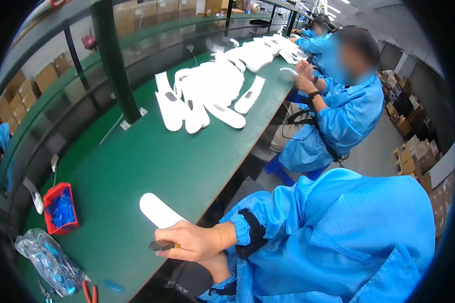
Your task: The worker utilizes a hand scraper tool to remove excess flash, burrs, or imperfections from molded white plastic component products along an assembly line bench.
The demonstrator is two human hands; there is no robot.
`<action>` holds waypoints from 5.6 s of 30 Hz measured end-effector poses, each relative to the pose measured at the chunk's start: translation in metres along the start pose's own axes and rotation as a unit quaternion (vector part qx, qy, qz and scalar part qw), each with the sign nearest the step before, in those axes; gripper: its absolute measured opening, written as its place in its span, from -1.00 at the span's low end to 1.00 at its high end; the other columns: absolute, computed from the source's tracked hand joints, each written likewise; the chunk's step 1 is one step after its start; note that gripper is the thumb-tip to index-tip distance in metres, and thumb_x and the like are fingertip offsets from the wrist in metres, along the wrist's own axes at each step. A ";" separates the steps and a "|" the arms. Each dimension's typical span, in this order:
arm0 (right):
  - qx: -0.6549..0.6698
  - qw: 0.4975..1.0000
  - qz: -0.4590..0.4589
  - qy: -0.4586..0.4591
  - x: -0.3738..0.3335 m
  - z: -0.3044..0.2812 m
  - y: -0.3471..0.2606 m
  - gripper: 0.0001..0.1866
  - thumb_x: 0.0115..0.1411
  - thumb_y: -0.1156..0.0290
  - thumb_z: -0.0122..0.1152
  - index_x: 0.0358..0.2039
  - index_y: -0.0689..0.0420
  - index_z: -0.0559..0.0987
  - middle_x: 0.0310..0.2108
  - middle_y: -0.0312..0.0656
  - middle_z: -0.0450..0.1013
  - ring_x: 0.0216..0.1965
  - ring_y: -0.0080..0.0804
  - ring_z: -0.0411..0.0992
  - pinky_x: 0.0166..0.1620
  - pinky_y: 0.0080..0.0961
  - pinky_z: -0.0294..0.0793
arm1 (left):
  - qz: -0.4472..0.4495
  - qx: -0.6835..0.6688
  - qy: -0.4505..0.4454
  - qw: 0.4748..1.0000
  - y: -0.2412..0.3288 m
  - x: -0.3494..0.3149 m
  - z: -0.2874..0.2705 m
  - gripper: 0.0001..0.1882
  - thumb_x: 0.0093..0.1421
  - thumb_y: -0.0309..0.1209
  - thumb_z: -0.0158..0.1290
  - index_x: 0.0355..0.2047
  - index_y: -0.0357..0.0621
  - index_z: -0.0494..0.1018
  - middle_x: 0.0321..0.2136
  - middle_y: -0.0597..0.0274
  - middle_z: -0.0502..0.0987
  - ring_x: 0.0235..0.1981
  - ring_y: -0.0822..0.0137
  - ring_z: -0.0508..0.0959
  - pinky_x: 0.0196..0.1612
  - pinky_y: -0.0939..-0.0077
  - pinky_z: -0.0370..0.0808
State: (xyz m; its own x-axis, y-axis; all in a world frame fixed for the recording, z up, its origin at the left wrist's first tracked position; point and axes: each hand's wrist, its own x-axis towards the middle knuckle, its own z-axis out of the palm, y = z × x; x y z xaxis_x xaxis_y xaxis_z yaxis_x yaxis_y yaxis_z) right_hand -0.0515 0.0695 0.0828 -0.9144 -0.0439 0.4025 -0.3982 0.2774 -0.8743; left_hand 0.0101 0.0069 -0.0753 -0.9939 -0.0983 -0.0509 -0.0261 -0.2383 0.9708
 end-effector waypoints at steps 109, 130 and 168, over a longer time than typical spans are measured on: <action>0.006 0.998 0.026 -0.053 0.065 -0.096 0.042 -0.65 0.42 0.16 -0.15 -0.26 0.23 0.40 -0.45 -0.21 0.44 -0.46 -0.45 0.44 -0.33 -0.44 0.46 | -0.307 -0.330 -0.247 0.858 0.094 0.016 0.005 -0.18 0.30 0.34 -0.41 0.05 -0.20 0.30 -0.36 0.09 0.44 -0.38 0.18 0.48 -0.29 0.21 0.48; 0.074 0.979 0.164 -0.097 0.046 -0.038 0.007 -0.68 0.41 0.23 -0.08 -0.26 0.29 0.36 -0.64 -0.18 0.31 -0.59 -0.42 0.32 -0.49 -0.37 0.34 | -0.301 -0.402 -0.239 0.831 0.080 0.021 0.011 -0.17 0.27 0.40 -0.45 0.13 -0.07 0.22 -0.36 0.09 0.42 -0.47 0.20 0.44 -0.39 0.30 0.40; 0.139 0.980 0.140 -0.004 0.025 -0.025 0.016 -0.61 0.44 0.19 -0.12 -0.47 0.20 0.34 -0.68 -0.33 0.30 -0.62 -0.58 0.29 -0.52 -0.55 0.34 | -0.298 -0.378 -0.209 0.851 0.074 0.019 0.010 -0.22 0.28 0.38 -0.47 0.14 0.02 0.22 -0.36 0.11 0.48 -0.46 0.19 0.49 -0.43 0.29 0.41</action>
State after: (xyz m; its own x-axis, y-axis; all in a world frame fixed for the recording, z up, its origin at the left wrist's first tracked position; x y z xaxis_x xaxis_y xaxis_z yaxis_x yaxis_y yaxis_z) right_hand -0.0788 0.0967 0.0853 -0.9908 -0.0109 0.1352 -0.1353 0.0078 -0.9908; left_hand -0.0117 -0.0027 -0.0017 -0.7832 0.5736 -0.2399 -0.6203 -0.6946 0.3645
